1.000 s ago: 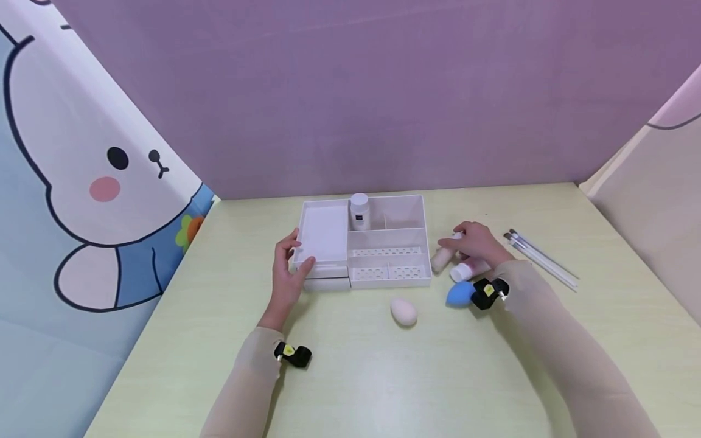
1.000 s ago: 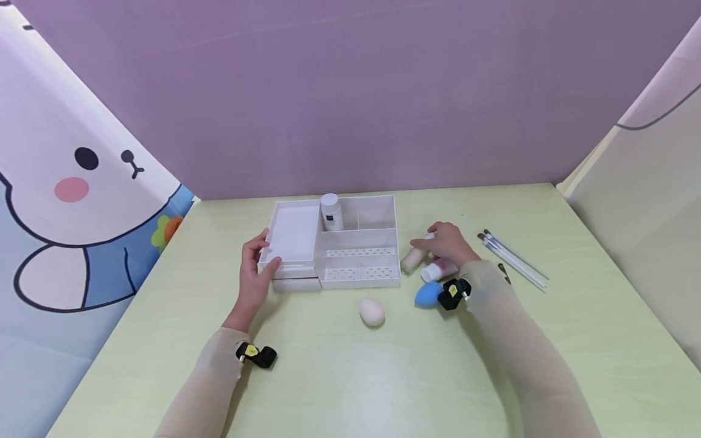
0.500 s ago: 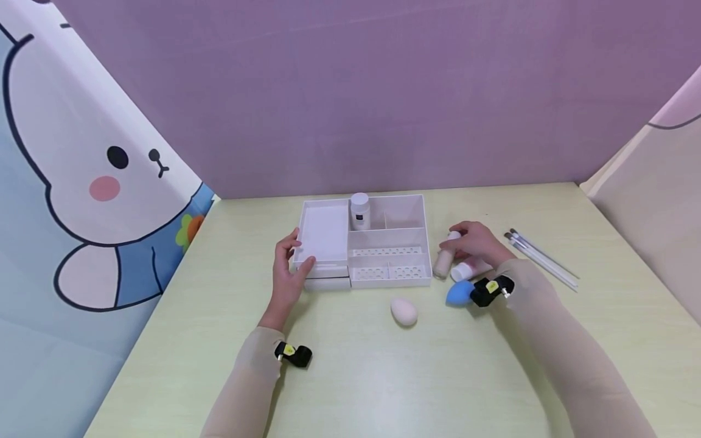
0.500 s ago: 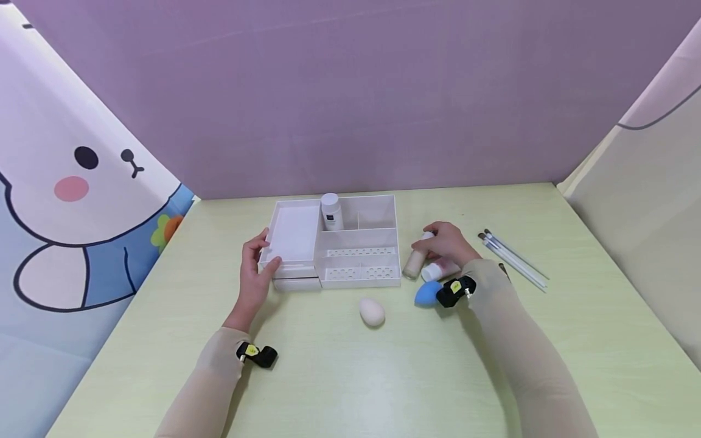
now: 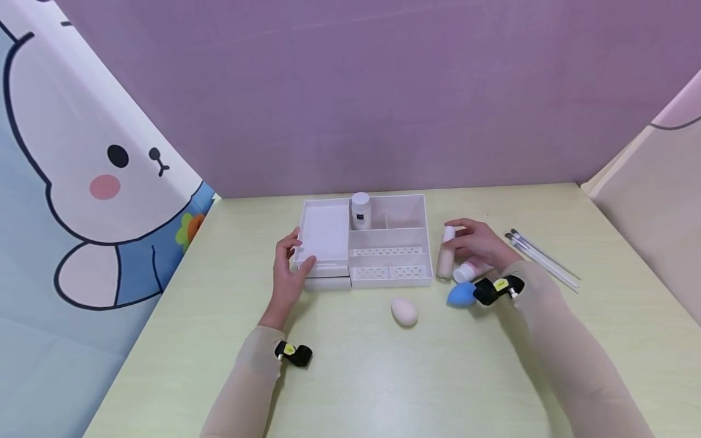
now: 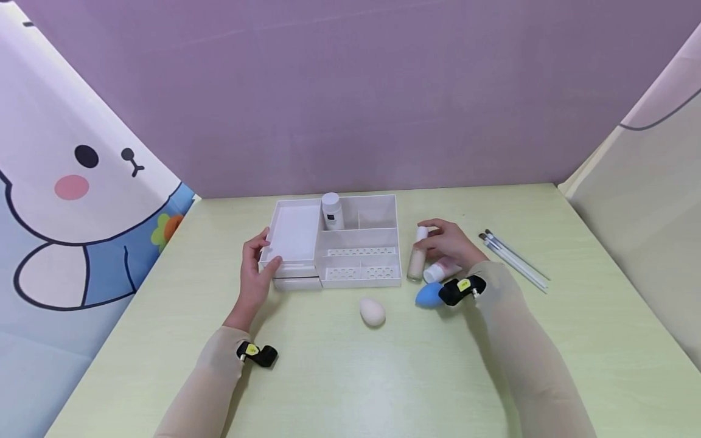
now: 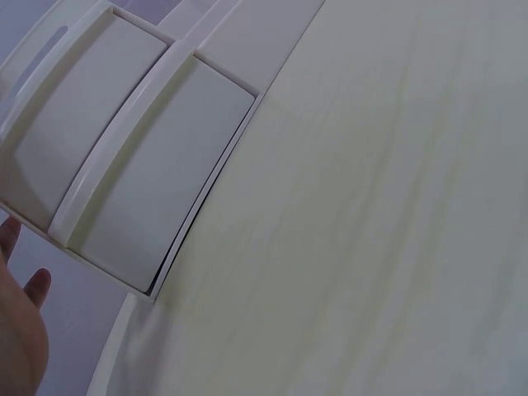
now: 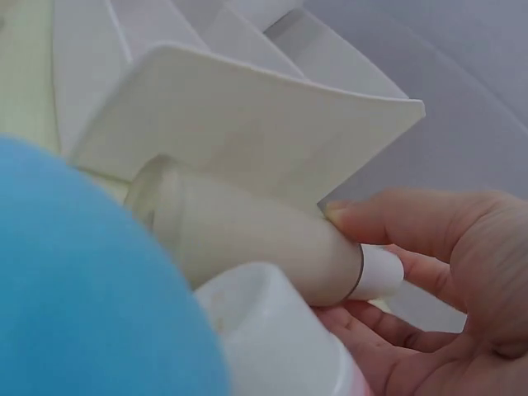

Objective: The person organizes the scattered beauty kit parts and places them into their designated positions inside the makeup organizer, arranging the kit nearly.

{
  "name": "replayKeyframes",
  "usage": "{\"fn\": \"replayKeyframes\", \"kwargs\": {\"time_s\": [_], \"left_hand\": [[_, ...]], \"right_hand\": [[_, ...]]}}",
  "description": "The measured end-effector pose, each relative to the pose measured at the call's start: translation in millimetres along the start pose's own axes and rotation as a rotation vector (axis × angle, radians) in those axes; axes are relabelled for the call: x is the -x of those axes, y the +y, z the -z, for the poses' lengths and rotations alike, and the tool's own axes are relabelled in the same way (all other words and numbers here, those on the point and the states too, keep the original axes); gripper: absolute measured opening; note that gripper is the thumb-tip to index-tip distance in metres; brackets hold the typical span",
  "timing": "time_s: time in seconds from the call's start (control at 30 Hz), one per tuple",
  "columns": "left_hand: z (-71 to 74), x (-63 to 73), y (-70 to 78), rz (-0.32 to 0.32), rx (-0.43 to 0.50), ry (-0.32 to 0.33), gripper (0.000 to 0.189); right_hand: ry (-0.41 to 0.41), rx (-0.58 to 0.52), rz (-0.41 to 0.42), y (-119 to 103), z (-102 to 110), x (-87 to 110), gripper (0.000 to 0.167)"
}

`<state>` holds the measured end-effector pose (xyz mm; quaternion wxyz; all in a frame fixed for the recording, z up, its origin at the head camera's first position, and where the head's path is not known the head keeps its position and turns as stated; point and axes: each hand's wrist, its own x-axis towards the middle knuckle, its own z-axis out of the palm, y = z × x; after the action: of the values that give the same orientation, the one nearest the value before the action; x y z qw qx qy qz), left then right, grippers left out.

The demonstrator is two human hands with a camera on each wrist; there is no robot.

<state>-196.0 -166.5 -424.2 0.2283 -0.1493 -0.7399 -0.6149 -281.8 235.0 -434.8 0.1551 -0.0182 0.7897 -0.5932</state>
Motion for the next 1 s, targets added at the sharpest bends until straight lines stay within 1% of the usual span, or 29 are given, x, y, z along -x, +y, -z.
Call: {"fn": "replayKeyframes", "kwargs": {"time_s": [0.17, 0.23, 0.33, 0.47, 0.5, 0.7, 0.83, 1.0], "left_hand": [[0.1, -0.5, 0.2, -0.003, 0.001, -0.001, 0.036], [0.3, -0.7, 0.0, -0.004, 0.002, -0.001, 0.036], [0.7, -1.0, -0.2, -0.006, 0.001, -0.002, 0.036], [0.8, -1.0, -0.1, -0.004, -0.002, -0.001, 0.036], [0.8, -0.9, 0.0, -0.002, -0.002, 0.0, 0.036], [0.1, -0.3, -0.3, 0.002, 0.006, 0.006, 0.037], [-0.4, -0.4, -1.7, 0.001, 0.017, 0.009, 0.037], [-0.7, -0.6, -2.4, 0.002, 0.024, 0.013, 0.037]], "right_hand": [[-0.011, -0.13, 0.017, -0.9, -0.3, 3.2, 0.068], [-0.008, -0.161, 0.026, -1.8, -0.3, 4.8, 0.069], [0.02, -0.114, 0.067, -3.8, 0.5, 7.7, 0.069], [0.074, -0.009, 0.132, -7.7, 0.7, 11.4, 0.065], [0.086, 0.0, 0.144, -8.6, 0.6, 12.2, 0.063], [0.114, -0.034, 0.211, -14.2, -0.2, 17.7, 0.052], [0.12, -0.053, 0.26, -18.3, -0.1, 20.3, 0.052], [0.124, -0.063, 0.301, -25.6, -2.7, 21.7, 0.052]]}}
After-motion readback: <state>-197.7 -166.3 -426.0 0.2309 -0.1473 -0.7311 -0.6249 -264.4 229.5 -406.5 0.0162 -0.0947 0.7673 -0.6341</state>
